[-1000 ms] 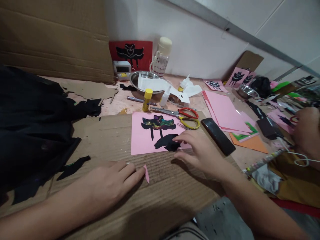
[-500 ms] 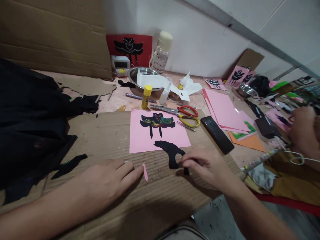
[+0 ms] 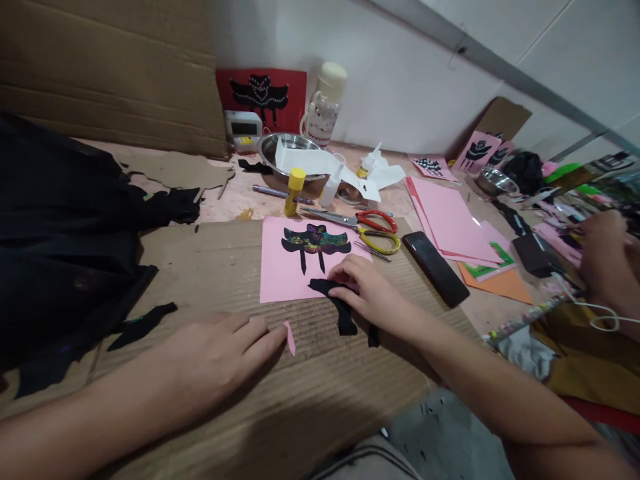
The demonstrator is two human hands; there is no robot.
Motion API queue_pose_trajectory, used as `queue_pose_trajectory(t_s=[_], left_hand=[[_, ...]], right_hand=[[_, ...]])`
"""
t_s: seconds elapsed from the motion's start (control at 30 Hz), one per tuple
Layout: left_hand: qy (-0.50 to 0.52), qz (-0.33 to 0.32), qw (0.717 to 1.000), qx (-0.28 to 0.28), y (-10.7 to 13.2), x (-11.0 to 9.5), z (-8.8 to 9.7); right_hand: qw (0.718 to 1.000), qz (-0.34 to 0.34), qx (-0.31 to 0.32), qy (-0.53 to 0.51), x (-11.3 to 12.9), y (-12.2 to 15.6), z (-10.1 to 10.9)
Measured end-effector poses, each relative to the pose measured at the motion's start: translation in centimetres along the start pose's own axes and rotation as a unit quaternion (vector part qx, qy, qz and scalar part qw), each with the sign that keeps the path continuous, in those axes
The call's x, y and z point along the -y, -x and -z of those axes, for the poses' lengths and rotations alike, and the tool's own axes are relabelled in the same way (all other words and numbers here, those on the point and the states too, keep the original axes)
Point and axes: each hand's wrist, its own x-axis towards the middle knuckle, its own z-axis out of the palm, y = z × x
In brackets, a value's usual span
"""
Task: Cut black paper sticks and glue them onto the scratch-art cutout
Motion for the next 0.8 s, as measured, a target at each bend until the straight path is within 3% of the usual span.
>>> queue_pose_trajectory(t_s=[0.17,0.33,0.4,0.5,0.6,0.67,0.8], left_hand=[[0.004,0.009,1.0,-0.009,-0.2,0.1,-0.2],[0.016,0.018,0.999,-0.036,-0.6,0.0,0.1],[0.013,0.019,0.999,-0.038,-0.7,-0.1,0.1],[0.008,0.022,0.999,-0.034,-0.7,-0.1,0.0],[0.01,0.012,0.999,-0.029,-0.5,0.1,0.2],[0.015,0.003,1.0,-0.023,-0.2,0.2,0.1],[0.037,0.019,0.999,-0.017,0.2,-0.1,-0.5]], right_hand=[[0.998,0.022,-0.045,-0.028,0.5,0.4,-0.2],[0.985,0.056,-0.158,-0.047,1.4,1.2,1.7],[0.977,0.103,-0.179,-0.043,1.4,1.8,2.3],[0.978,0.181,-0.105,0.013,1.2,3.6,2.3],[0.979,0.195,-0.014,0.061,0.8,5.9,1.6],[0.981,0.183,-0.011,0.064,0.6,7.1,1.2],[0.984,0.156,-0.067,0.056,1.0,7.5,1.3]])
